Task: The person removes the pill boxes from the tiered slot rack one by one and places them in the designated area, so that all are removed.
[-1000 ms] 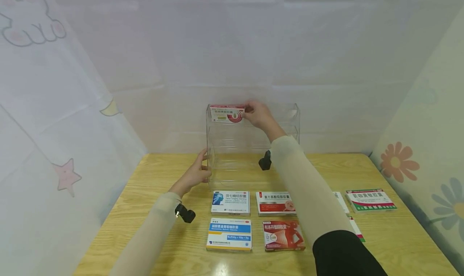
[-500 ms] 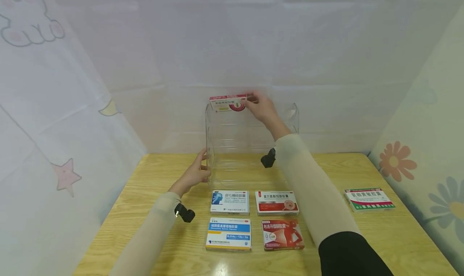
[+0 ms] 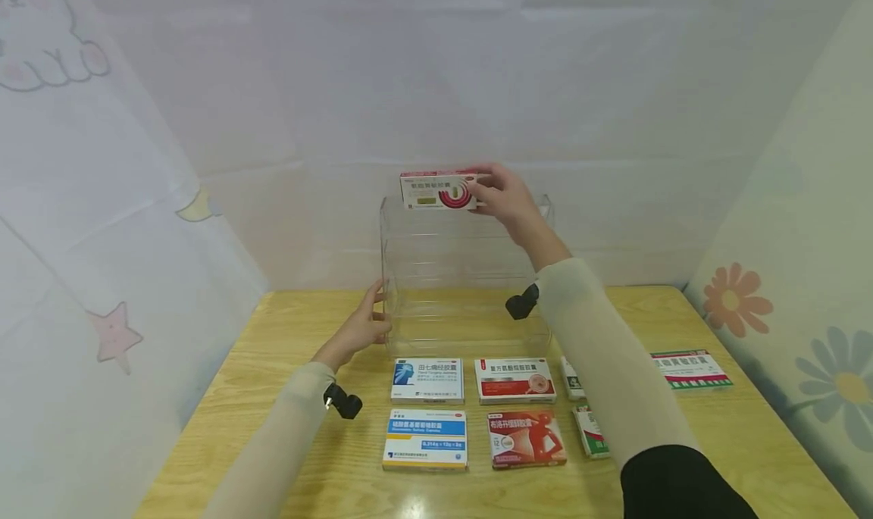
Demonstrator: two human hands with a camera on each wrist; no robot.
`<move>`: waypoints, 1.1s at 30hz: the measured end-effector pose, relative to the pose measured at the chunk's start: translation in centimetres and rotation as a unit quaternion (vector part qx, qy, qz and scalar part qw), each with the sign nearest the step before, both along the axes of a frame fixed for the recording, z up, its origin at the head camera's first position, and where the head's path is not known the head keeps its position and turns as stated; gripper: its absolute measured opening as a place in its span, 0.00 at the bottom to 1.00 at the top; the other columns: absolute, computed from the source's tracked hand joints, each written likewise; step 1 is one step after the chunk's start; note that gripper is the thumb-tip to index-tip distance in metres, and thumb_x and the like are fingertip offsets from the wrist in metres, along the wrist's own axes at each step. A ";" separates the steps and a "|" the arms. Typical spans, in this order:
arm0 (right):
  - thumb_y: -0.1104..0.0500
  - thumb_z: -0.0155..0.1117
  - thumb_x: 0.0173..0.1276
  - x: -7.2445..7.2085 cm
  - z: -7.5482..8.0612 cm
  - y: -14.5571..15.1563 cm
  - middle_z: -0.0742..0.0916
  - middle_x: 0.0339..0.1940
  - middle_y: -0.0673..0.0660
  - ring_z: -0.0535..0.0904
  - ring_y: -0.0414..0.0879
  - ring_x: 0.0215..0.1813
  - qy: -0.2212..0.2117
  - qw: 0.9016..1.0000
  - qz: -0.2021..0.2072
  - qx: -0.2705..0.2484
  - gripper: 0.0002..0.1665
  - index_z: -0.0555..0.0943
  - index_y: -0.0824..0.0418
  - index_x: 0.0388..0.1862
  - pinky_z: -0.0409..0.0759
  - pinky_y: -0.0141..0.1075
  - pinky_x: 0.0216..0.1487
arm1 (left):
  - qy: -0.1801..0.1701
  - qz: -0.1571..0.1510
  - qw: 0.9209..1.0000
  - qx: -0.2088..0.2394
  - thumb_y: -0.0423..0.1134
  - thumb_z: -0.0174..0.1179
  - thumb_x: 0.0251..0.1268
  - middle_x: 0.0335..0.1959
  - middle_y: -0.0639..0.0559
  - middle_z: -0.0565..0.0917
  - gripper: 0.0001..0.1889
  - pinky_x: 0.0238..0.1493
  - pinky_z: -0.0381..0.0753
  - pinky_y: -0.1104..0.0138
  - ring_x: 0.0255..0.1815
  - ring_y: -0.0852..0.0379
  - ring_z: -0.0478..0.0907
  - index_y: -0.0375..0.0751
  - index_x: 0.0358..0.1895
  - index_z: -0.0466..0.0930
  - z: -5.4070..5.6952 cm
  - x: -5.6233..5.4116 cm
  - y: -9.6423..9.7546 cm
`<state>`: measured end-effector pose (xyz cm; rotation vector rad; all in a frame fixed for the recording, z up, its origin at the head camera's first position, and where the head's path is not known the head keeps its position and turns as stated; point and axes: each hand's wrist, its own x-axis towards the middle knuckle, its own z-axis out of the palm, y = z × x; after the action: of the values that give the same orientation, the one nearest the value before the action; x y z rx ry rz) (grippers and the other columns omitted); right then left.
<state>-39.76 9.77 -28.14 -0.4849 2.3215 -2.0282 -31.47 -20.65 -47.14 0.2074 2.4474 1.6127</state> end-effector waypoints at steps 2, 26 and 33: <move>0.56 0.61 0.76 0.3 -0.2 0.4 0.80 0.61 0.58 0.80 0.52 0.60 0.002 1.000 0.005 -0.006 0.22 0.76 0.51 0.67 0.83 0.45 0.59 | -0.001 0.002 1.000 0.001 0.27 0.55 0.67 0.81 0.40 0.49 0.50 0.44 0.87 0.52 0.66 0.36 0.68 0.62 0.83 0.34 0.0 -0.1 0.0; 0.61 0.60 0.76 4.2 -5.3 7.6 0.78 0.55 0.62 0.78 0.55 0.57 -0.024 1.000 0.013 0.008 0.25 0.72 0.60 0.70 0.85 0.45 0.56 | 0.009 0.002 1.000 0.004 0.26 0.53 0.69 0.81 0.39 0.47 0.50 0.42 0.86 0.58 0.68 0.33 0.66 0.63 0.83 0.34 -0.4 -0.6 -0.7; 0.58 0.61 0.76 4.6 -7.6 10.0 0.78 0.54 0.61 0.78 0.55 0.58 -0.019 0.999 0.011 0.047 0.26 0.72 0.58 0.70 0.85 0.44 0.56 | 0.001 0.005 1.000 0.010 0.26 0.54 0.68 0.81 0.39 0.47 0.50 0.40 0.86 0.59 0.67 0.34 0.67 0.61 0.83 0.34 -0.7 -0.6 -0.5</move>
<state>-35.17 19.80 -35.75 -0.4609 2.3649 -1.8908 -32.06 -21.17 -47.87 0.2003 2.4380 1.6410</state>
